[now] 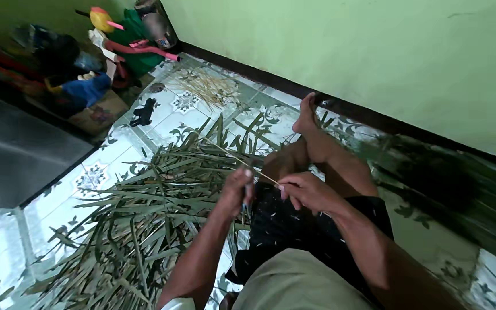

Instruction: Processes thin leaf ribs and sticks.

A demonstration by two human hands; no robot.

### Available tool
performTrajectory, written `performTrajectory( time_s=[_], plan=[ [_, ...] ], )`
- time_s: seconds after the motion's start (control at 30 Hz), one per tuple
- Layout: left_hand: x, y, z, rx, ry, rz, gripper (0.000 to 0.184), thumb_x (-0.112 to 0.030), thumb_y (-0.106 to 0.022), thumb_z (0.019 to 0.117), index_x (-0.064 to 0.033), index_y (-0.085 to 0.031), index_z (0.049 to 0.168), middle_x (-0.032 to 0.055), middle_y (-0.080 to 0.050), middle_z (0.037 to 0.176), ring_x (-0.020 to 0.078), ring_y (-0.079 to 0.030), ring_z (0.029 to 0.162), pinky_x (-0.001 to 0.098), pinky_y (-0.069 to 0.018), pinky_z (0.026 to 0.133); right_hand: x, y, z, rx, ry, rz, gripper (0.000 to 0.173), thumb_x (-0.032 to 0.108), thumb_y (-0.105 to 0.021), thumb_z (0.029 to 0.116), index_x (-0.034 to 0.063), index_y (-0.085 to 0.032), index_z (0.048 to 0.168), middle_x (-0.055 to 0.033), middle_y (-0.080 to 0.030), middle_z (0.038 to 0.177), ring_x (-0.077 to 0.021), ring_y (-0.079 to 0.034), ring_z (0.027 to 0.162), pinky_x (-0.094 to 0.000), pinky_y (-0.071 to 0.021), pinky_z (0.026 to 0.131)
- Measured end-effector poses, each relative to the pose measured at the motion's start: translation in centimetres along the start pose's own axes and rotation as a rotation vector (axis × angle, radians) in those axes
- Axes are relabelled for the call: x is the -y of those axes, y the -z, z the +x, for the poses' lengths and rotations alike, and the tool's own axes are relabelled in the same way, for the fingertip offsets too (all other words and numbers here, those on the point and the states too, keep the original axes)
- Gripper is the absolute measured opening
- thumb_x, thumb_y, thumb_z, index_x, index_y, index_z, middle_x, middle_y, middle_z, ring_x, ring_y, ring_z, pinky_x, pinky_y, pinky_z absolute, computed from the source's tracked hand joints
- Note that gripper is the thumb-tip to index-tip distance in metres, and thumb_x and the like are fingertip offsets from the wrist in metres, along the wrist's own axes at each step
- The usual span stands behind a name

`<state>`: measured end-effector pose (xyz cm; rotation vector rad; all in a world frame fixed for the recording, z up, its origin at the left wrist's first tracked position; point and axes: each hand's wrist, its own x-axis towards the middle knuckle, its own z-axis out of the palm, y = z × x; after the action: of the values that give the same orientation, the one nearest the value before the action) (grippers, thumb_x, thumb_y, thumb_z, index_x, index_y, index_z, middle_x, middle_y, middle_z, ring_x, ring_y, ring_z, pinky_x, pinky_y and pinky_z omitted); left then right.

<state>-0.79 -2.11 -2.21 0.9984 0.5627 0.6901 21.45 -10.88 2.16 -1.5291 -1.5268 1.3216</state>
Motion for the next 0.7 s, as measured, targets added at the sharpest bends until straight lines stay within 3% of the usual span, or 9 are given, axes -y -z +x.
performTrajectory(
  time_s=[0.1,0.2,0.27,0.43,0.47,0.57,0.6,0.63,0.7],
  plan=[
    [1.0,-2.5,-0.3,0.096,0.074,0.121,0.015,-0.027,-0.055,0.1001,-0.0137,-0.062,0.1,-0.0084,-0.056,0.057,0.0012,-0.05,0.043,0.0172,-0.0434,0.042,0.5,-0.4,0.2,-0.059,0.051,-0.029,0.025,0.017,-0.051,0.1055,0.0032,-0.07,0.1,0.002,-0.065,0.073,-0.0008,-0.052,0.049,-0.0182,-0.0473,0.048],
    [-0.7,-0.5,0.3,-0.045,-0.014,-0.055,0.034,-0.028,-0.051,0.1022,-0.008,-0.058,0.128,-0.0069,-0.053,0.055,0.0028,-0.049,0.041,0.0185,-0.0451,0.041,-0.2,0.4,-0.6,-0.057,0.08,-0.082,0.026,0.018,-0.051,0.1061,0.0036,-0.072,0.11,0.0022,-0.066,0.078,0.0004,-0.051,0.051,-0.0172,-0.046,0.047],
    [-1.2,0.8,0.8,-0.102,-0.035,-0.116,0.037,-0.028,-0.045,0.1044,-0.0088,-0.053,0.136,-0.006,-0.051,0.053,0.0041,-0.049,0.04,0.0199,-0.046,0.041,-0.5,0.5,-0.9,-0.078,0.075,-0.105,0.025,0.018,-0.052,0.1058,0.004,-0.072,0.11,0.0019,-0.066,0.079,0.0005,-0.051,0.051,-0.0171,-0.0461,0.048],
    [0.7,-2.9,-0.3,0.051,0.089,0.057,0.015,-0.026,-0.054,0.1002,-0.0143,-0.062,0.093,-0.007,-0.056,0.056,0.0022,-0.05,0.042,0.0177,-0.0437,0.042,-0.5,-0.3,0.2,-0.162,0.154,-0.106,0.022,0.017,-0.058,0.1018,0.0028,-0.074,0.107,-0.0052,-0.066,0.092,-0.0032,-0.055,0.06,-0.0193,-0.0504,0.056],
    [0.4,-2.6,-0.1,0.021,0.069,0.016,0.015,-0.027,-0.055,0.0997,-0.0144,-0.063,0.095,-0.0067,-0.056,0.055,0.0025,-0.05,0.041,0.018,-0.0441,0.041,-0.7,-0.2,0.1,-0.162,0.165,-0.113,0.023,0.018,-0.058,0.1016,0.0034,-0.075,0.107,-0.0052,-0.066,0.094,-0.0031,-0.055,0.061,-0.019,-0.0503,0.056],
    [-0.7,-0.1,0.6,-0.089,-0.006,-0.133,0.034,-0.027,-0.045,0.1044,-0.0085,-0.057,0.13,-0.0061,-0.052,0.054,0.0038,-0.049,0.039,0.0197,-0.0452,0.04,-1.1,0.4,-0.4,-0.135,0.115,-0.119,0.023,0.019,-0.057,0.1027,0.0062,-0.075,0.107,-0.0028,-0.067,0.094,-0.0023,-0.055,0.06,-0.0188,-0.0491,0.055],
    [-0.5,0.1,0.7,-0.091,-0.004,-0.133,0.035,-0.026,-0.043,0.1051,-0.008,-0.054,0.133,-0.0062,-0.051,0.054,0.0036,-0.048,0.04,0.0192,-0.0448,0.04,-1.1,0.4,-0.4,-0.132,0.103,-0.107,0.023,0.019,-0.056,0.103,0.0064,-0.074,0.108,-0.0023,-0.067,0.093,-0.0018,-0.054,0.058,-0.0186,-0.0484,0.053],
    [0.0,-0.3,0.6,-0.08,0.011,-0.117,0.031,-0.025,-0.045,0.1044,-0.0083,-0.055,0.129,-0.006,-0.052,0.054,0.0035,-0.049,0.039,0.0188,-0.0449,0.039,-1.1,0.4,-0.2,-0.129,0.097,-0.094,0.023,0.019,-0.056,0.1034,0.0063,-0.074,0.108,-0.0019,-0.066,0.092,-0.0018,-0.053,0.058,-0.0188,-0.0481,0.053],
    [1.1,-2.3,0.1,0.009,0.075,-0.062,0.016,-0.026,-0.051,0.1016,-0.0124,-0.06,0.101,-0.0056,-0.054,0.055,0.0038,-0.05,0.041,0.0189,-0.0437,0.04,-0.8,0.0,0.1,-0.131,0.105,-0.064,0.023,0.019,-0.056,0.1036,0.0047,-0.073,0.108,-0.0019,-0.066,0.089,-0.0014,-0.052,0.056,-0.0182,-0.0474,0.052]
  ],
)
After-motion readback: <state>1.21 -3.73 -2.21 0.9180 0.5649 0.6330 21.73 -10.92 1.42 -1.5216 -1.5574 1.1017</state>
